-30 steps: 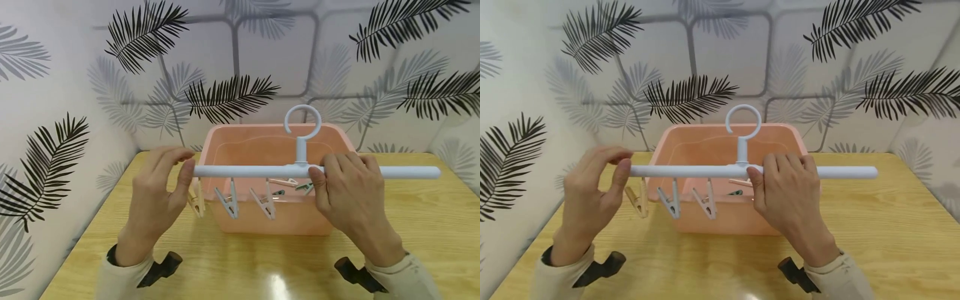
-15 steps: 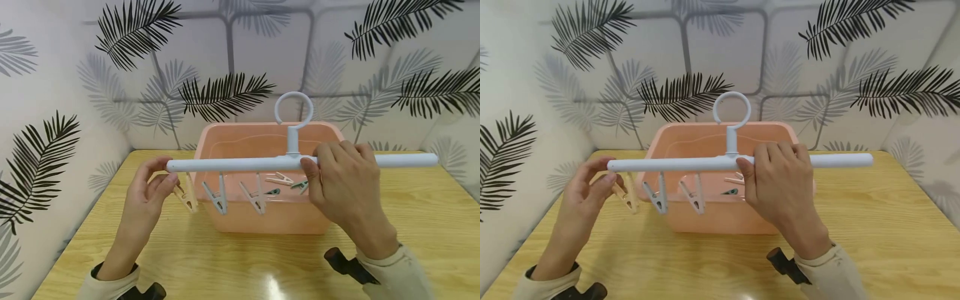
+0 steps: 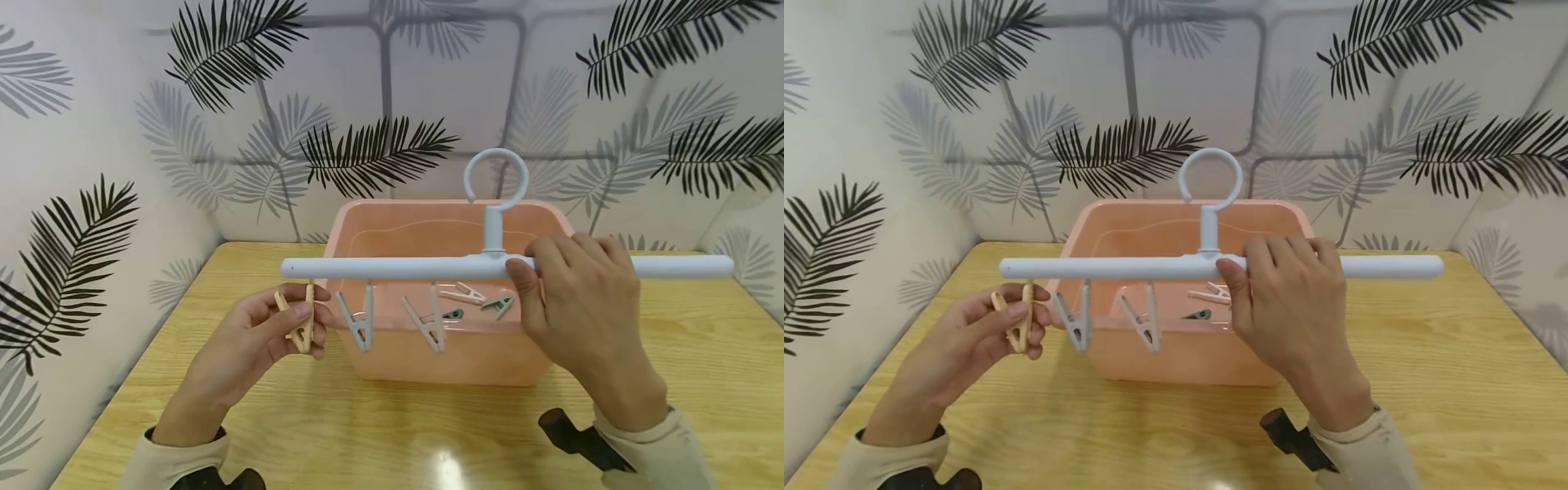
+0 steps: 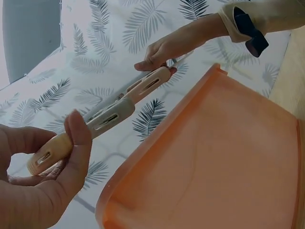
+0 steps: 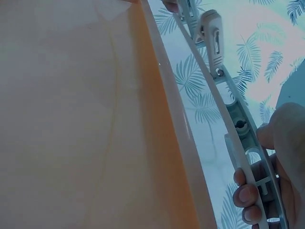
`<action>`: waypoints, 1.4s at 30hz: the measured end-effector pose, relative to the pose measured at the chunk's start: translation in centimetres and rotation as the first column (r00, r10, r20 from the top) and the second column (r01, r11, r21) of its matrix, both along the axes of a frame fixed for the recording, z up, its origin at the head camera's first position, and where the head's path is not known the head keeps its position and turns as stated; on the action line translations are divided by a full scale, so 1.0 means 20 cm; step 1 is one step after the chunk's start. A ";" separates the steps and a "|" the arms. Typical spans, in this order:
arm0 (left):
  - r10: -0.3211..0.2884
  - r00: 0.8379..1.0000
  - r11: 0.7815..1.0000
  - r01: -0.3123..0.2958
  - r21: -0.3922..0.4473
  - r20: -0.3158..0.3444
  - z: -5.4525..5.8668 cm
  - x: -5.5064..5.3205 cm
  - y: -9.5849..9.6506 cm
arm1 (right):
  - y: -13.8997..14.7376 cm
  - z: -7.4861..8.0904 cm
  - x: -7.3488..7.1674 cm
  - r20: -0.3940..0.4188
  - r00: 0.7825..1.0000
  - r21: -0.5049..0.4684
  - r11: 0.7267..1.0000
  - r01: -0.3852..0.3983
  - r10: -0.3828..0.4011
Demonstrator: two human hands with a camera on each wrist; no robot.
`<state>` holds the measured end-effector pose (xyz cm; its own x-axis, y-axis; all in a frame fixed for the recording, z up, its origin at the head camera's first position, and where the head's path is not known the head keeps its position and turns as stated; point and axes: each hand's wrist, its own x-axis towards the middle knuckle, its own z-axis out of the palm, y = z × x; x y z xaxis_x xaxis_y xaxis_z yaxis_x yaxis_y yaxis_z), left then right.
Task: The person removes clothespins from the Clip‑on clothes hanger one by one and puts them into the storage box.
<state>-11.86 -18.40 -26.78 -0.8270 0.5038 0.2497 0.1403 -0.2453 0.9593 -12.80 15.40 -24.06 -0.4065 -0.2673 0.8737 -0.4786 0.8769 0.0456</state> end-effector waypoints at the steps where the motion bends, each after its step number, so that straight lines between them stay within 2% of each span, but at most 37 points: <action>1: 0.037 0.999 0.999 -0.037 -0.028 -0.010 0.01 0.00 -0.01 | 0.00 0.00 0.00 -0.002 1.000 -0.008 1.000 -0.005 0.005; 3: 0.146 0.987 0.983 -0.152 -0.100 -0.059 0.02 0.02 -0.01 | 0.01 0.01 0.00 0.001 1.000 -0.007 1.000 -0.007 0.007; 4: 0.211 0.972 0.963 -0.224 -0.150 -0.103 0.02 0.03 -0.02 | 0.02 0.02 0.01 0.008 1.000 0.002 1.000 -0.004 0.004; 5: 0.275 0.948 0.932 -0.304 -0.196 -0.160 0.03 0.03 -0.02 | 0.02 0.02 0.01 0.016 1.000 0.015 1.000 -0.001 0.000; 6: 0.335 0.913 0.891 -0.388 -0.237 -0.233 0.03 0.04 -0.02 | 0.03 0.02 0.01 0.023 1.000 0.025 1.000 -0.002 0.001; 7: 0.384 0.866 0.839 -0.472 -0.271 -0.319 0.03 0.05 -0.01 | 0.03 0.02 0.01 0.027 1.000 0.029 1.000 -0.004 0.003; 9: 0.444 0.750 0.735 -0.618 -0.280 -0.490 0.03 0.05 -0.01 | 0.04 0.02 0.01 0.039 0.999 0.045 0.999 -0.005 0.004; 10: 0.457 0.680 0.690 -0.678 -0.253 -0.574 0.03 0.06 0.00 | 0.04 0.02 0.01 0.046 0.999 0.049 0.999 -0.008 0.005; 11: 0.456 0.594 0.649 -0.732 -0.210 -0.662 0.03 0.05 0.01 | 0.04 0.02 0.00 0.049 0.999 0.049 0.999 -0.012 0.009; 12: 0.434 0.500 0.602 -0.780 -0.172 -0.749 0.02 0.05 0.02 | 0.04 0.02 0.00 0.056 0.998 0.050 0.999 -0.014 0.011; 14: 0.381 0.323 0.534 -0.842 -0.079 -0.866 0.01 0.05 0.04 | 0.03 0.01 0.00 0.070 0.997 0.059 0.998 -0.014 0.010; 15: 0.353 0.243 0.504 -0.863 -0.035 -0.904 0.00 0.05 0.05 | 0.03 0.01 -0.01 0.079 0.997 0.063 0.998 -0.014 0.008; 16: 0.324 0.172 0.477 -0.879 0.004 -0.930 0.00 0.05 0.06 | 0.03 0.00 -0.01 0.085 0.996 0.065 0.998 -0.015 0.010; 17: 0.296 0.114 0.452 -0.892 0.034 -0.948 -0.01 0.05 0.07 | 0.03 0.00 -0.01 0.091 0.996 0.068 0.998 -0.015 0.009; 18: 0.281 0.089 0.439 -0.897 0.046 -0.956 -0.01 0.05 0.07 | 0.03 0.00 -0.01 0.096 0.995 0.074 0.997 -0.014 0.007; 19: 0.283 0.082 0.441 -0.896 0.054 -0.955 -0.01 0.05 0.07 | 0.03 0.00 -0.02 0.098 0.995 0.076 0.997 -0.014 0.006; 20: 0.285 0.082 0.443 -0.895 0.056 -0.955 -0.01 0.04 0.07 | 0.03 0.00 -0.02 0.103 0.995 0.078 0.997 -0.012 0.004; 22: 0.291 0.094 0.458 -0.887 0.052 -0.952 -0.02 0.04 0.07 | 0.04 0.00 -0.02 0.106 0.994 0.080 0.997 -0.013 0.005; 23: 0.285 0.102 0.465 -0.884 0.045 -0.953 -0.02 0.04 0.07 | 0.04 0.00 -0.02 0.108 0.994 0.083 0.996 -0.013 0.004; 25: 0.269 0.127 0.480 -0.877 0.018 -0.955 -0.02 0.03 0.06 | 0.05 0.00 -0.02 0.117 0.993 0.088 0.996 -0.013 0.003; 28: 0.234 0.161 0.483 -0.875 -0.029 -0.959 -0.02 0.03 0.05 | 0.06 0.00 -0.03 0.134 0.991 0.095 0.995 -0.017 0.004; 30: 0.224 0.182 0.476 -0.877 -0.055 -0.957 -0.02 0.04 0.04 | 0.06 0.00 -0.03 0.132 0.991 0.094 0.995 -0.016 0.003; 33: 0.204 0.196 0.466 -0.881 -0.081 -0.959 -0.01 0.04 0.03 | 0.07 0.00 -0.04 0.113 0.994 0.075 0.997 -0.014 0.005; 37: 0.179 0.208 0.424 -0.898 -0.115 -0.962 0.02 0.04 0.00 | 0.09 0.01 -0.04 0.103 0.995 0.046 0.999 -0.007 0.002; 40: 0.163 0.230 0.392 -0.908 -0.151 -0.959 0.05 0.02 -0.01 | 0.11 0.01 -0.04 0.102 0.995 0.029 1.000 0.000 -0.003; 42: 0.153 0.250 0.384 -0.907 -0.176 -0.956 0.07 0.00 -0.02 | 0.11 0.02 -0.03 0.094 0.996 0.019 1.000 -0.001 0.000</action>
<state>-11.83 -18.85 -25.39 -0.5785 0.2939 0.7609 0.5835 0.8009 0.1342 -13.47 17.70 -23.70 -0.4867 -0.2835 0.8263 -0.4819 0.8761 0.0168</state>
